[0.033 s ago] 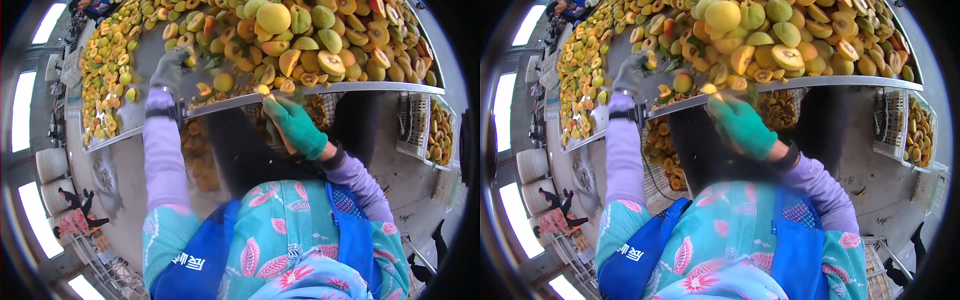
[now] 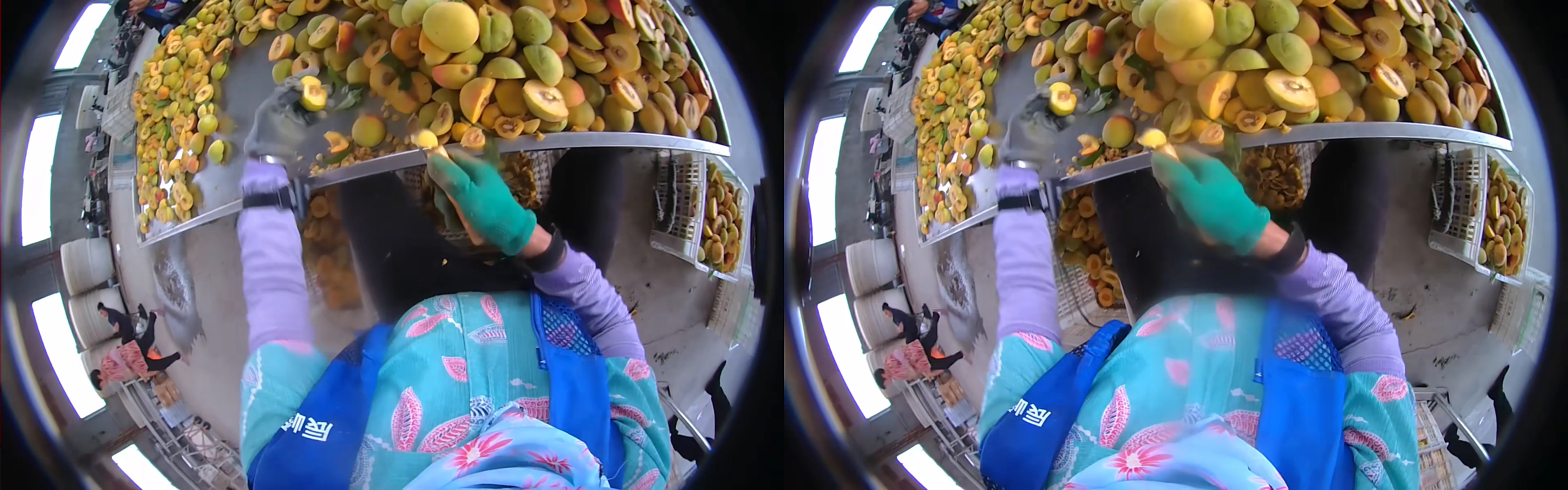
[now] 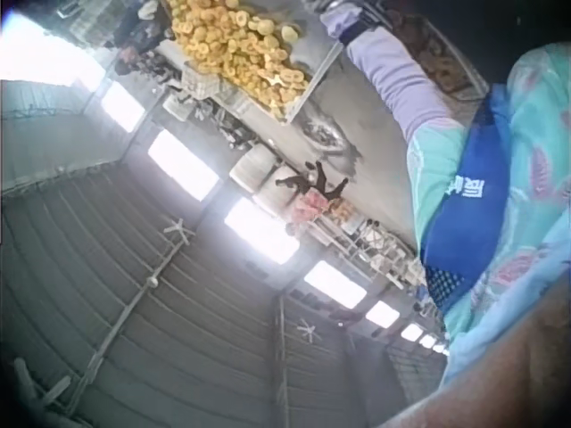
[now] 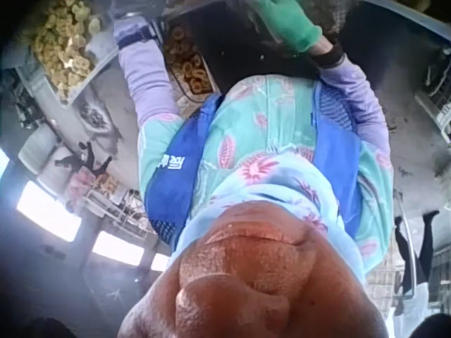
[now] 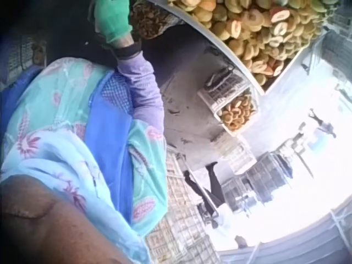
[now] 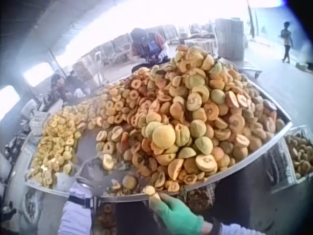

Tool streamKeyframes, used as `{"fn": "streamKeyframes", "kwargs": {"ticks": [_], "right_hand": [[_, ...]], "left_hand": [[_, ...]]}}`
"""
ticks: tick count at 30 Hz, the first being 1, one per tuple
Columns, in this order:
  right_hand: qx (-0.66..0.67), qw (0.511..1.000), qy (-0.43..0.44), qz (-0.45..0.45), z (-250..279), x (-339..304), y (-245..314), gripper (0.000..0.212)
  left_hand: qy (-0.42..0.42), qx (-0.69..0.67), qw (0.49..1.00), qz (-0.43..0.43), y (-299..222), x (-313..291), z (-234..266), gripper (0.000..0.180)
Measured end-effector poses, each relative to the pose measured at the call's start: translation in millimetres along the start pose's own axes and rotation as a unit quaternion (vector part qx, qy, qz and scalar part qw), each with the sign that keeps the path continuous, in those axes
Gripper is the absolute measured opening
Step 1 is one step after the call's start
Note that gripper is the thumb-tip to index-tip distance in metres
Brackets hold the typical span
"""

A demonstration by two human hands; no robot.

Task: The person picks up a peach from a metal table, removes the pit using a handheld tool, and drops the pit into a basket. They place the pitted peach halves back onto the table and repeat the process for several peaches.

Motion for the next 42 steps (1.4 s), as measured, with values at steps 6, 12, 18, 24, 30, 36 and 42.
{"fn": "streamKeyframes", "kwargs": {"ticks": [6,12,18,24,30,36,42], "right_hand": [[0.076,0.981,0.050,-0.169,-11.3,-1.9,-5.7,0.028],[-0.247,0.929,-0.048,0.271,-33.4,-7.7,21.4,0.039],[-0.324,0.902,-0.096,0.268,-35.6,-11.8,14.7,0.041],[-0.170,0.963,-0.076,0.195,-39.6,-16.3,1.3,0.042],[0.018,0.999,0.028,0.007,-37.1,-18.8,-1.8,0.039],[0.277,0.930,0.189,-0.152,-53.1,-29.1,-17.7,0.037],[0.490,0.772,0.352,-0.200,-65.2,-37.4,-14.6,0.040]], "left_hand": [[0.075,-0.382,0.921,0.020,-12.9,-84.7,-64.2,0.058],[-0.109,-0.172,0.979,-0.009,-22.0,-125.6,-100.0,0.045],[-0.075,-0.096,0.984,-0.130,-28.3,-125.2,-121.3,0.052],[-0.133,-0.147,0.972,-0.129,-30.6,-133.6,-131.8,0.032],[-0.113,-0.142,0.980,-0.079,-20.1,-123.0,-129.8,0.026],[0.166,0.173,0.956,-0.167,-43.6,-106.2,-136.7,0.020],[0.044,-0.076,0.989,-0.122,-44.7,-137.7,-148.4,0.019]]}}
Point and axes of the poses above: each hand's wrist, its own x-axis towards the middle knuckle, its own z-axis out of the back of the hand, y = z × x, the point moved 6 cm from there along x, towards the middle knuckle, and after that the axes turned 8 degrees about -y, right-handed, at the moved point
